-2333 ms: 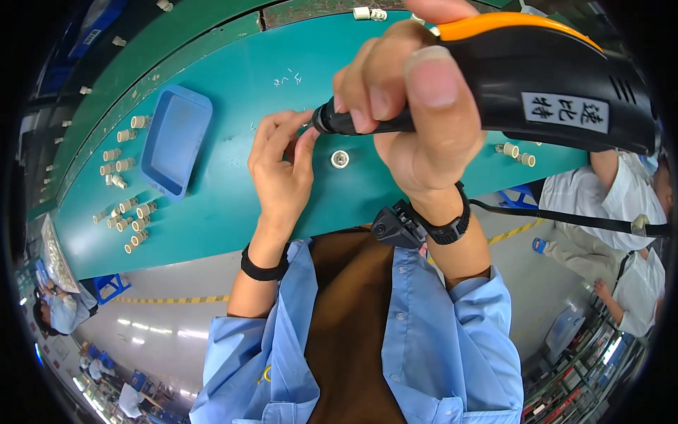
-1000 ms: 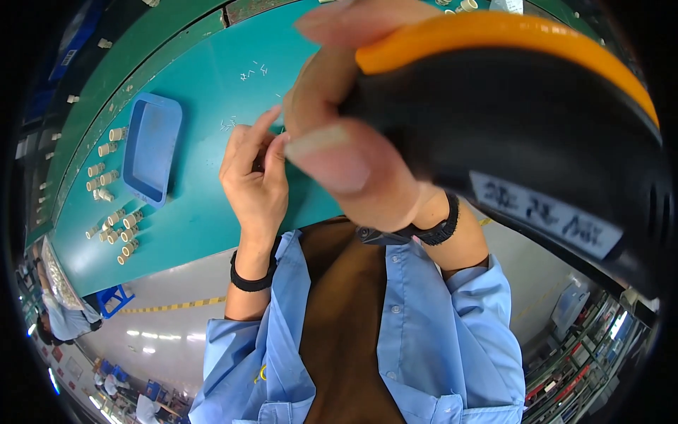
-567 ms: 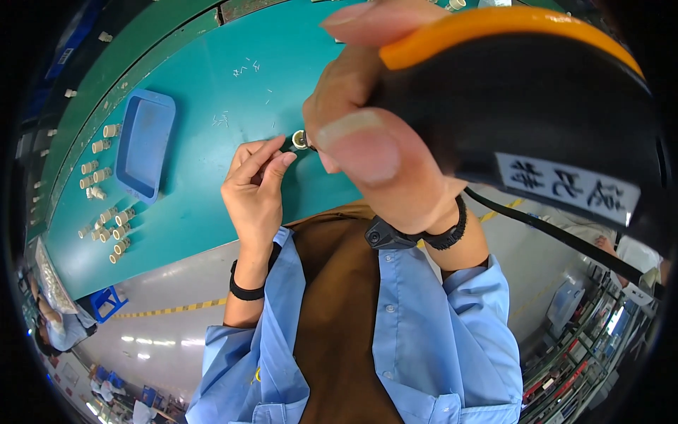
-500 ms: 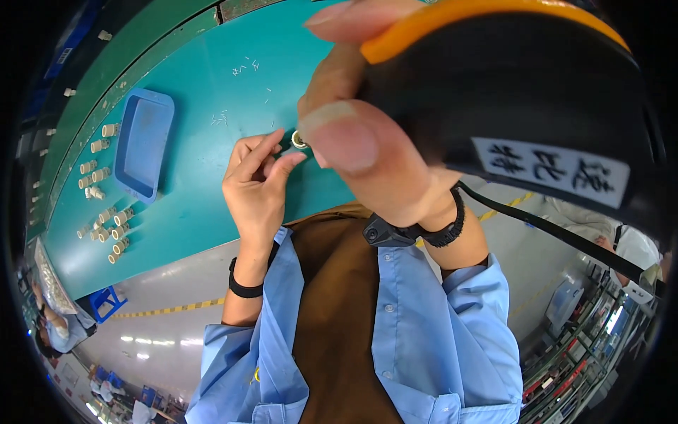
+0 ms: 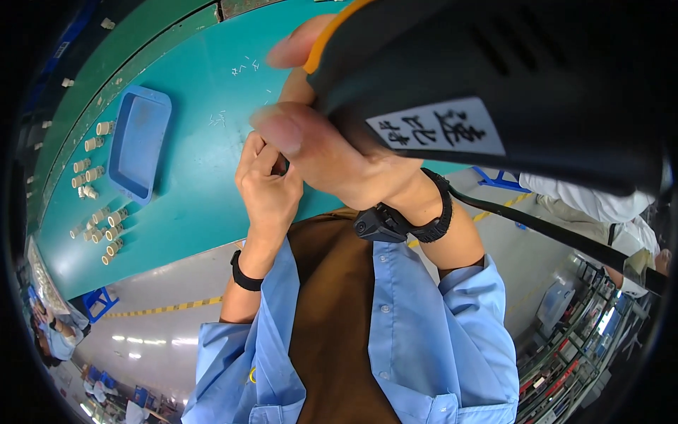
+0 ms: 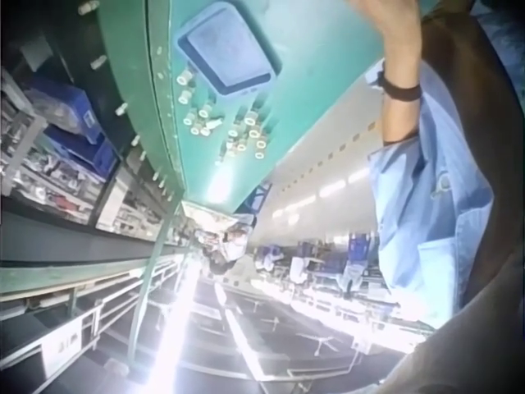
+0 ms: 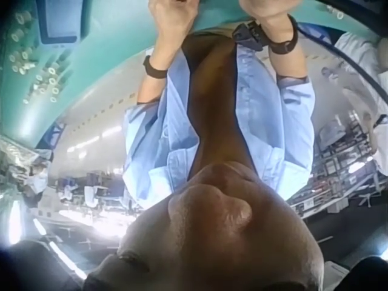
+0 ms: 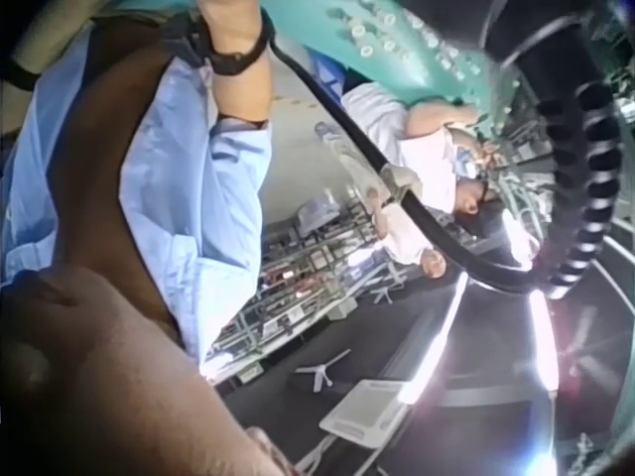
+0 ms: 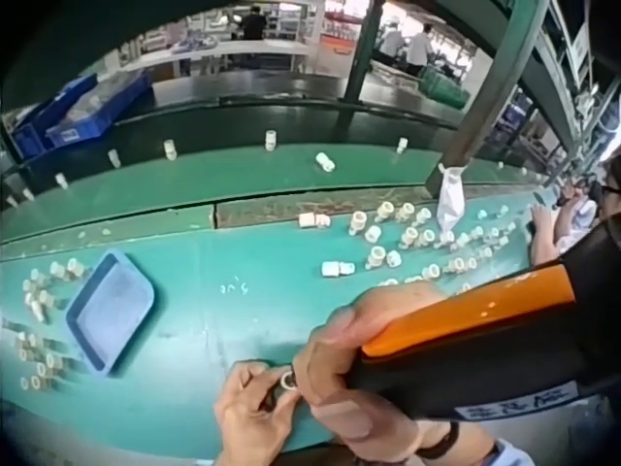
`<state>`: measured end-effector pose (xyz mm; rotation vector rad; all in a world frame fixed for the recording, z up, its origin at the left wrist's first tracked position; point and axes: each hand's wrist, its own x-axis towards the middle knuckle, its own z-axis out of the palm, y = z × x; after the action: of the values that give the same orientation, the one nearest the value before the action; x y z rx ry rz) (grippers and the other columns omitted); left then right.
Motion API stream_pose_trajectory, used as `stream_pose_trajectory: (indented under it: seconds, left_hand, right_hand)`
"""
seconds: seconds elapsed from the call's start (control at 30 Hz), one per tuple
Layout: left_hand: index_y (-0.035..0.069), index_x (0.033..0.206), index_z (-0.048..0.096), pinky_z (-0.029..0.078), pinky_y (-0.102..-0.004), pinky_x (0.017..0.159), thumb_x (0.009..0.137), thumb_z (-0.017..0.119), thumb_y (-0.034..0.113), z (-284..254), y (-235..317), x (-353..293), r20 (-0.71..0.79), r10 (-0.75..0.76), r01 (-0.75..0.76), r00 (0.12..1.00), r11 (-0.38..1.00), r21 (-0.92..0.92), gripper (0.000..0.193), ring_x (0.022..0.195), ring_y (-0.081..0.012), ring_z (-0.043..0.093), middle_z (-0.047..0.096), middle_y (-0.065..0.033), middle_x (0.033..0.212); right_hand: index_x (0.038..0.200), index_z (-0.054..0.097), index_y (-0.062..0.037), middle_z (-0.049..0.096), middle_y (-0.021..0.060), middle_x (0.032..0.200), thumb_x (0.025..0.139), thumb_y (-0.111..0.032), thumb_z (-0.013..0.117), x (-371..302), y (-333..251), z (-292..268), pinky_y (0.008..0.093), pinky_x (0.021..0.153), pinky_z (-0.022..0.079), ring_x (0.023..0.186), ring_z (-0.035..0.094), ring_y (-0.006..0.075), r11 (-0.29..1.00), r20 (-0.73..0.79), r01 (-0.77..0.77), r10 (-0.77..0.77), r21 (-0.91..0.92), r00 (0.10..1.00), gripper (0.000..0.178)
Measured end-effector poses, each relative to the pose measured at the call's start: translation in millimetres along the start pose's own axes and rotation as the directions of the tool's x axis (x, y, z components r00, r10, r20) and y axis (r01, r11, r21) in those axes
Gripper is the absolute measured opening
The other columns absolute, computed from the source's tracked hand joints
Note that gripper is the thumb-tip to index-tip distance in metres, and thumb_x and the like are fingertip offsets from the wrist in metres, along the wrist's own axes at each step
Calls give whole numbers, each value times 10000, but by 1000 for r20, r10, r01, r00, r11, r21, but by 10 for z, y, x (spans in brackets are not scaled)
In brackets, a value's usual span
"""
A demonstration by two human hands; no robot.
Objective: Assemble small plastic components by inserting screws using an electric screwdriver at a factory workbench.
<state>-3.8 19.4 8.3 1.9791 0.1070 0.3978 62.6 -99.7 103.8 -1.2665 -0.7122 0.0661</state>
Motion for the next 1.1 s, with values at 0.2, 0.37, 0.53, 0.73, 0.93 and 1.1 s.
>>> stream_pose_trajectory:
  seconds: [0.2,0.37,0.53,0.73,0.93,1.1]
  left_hand:
    - [-3,885,676,427,-307,500,685,789,35,36,-48,-3,-46,27,-28,999,999,-34,232,630,-199,544,543,-75,803]
    - [-11,888,671,439,-303,519,685,781,15,34,-25,6,-20,-11,9,1000,996,-86,233,641,-201,548,539,-81,809]
    - [-12,926,673,443,-292,526,686,772,-9,-10,-13,10,40,-66,69,997,995,-73,260,641,-184,551,534,-85,804]
    - [-13,921,686,439,-270,519,695,756,-40,-269,62,46,98,-39,38,994,999,12,239,624,-154,553,568,-78,792]
    - [-12,861,695,433,-259,500,696,755,-51,-377,80,107,9,93,-94,996,988,126,180,570,-135,553,605,-65,732]
    - [-1,821,693,427,-260,480,679,783,-18,-240,55,83,-28,152,-151,988,988,24,170,546,-133,553,598,-61,696]
  right_hand:
    - [1099,437,-68,422,21,587,871,-168,602,-13,127,99,284,472,355,475,424,121,992,-125,37,-53,-122,991,299]
    - [1159,441,-75,431,15,607,874,-169,592,-14,118,96,289,479,354,479,422,119,984,-128,51,-74,-171,989,337]
    - [1253,427,-86,469,-9,684,908,-264,558,-44,-149,54,308,537,386,538,462,124,973,-109,212,-202,90,973,410]
    - [1295,413,-123,496,-26,779,939,-388,502,54,-471,-250,310,630,411,628,495,111,979,205,104,-139,176,969,453]
    - [1310,399,-143,507,-23,801,934,-441,513,90,-383,-273,313,650,425,636,504,107,960,296,72,-154,270,943,494]
    - [1328,380,-165,507,-19,799,924,-475,518,-48,-286,-166,313,667,429,637,508,112,967,112,63,-93,246,989,528]
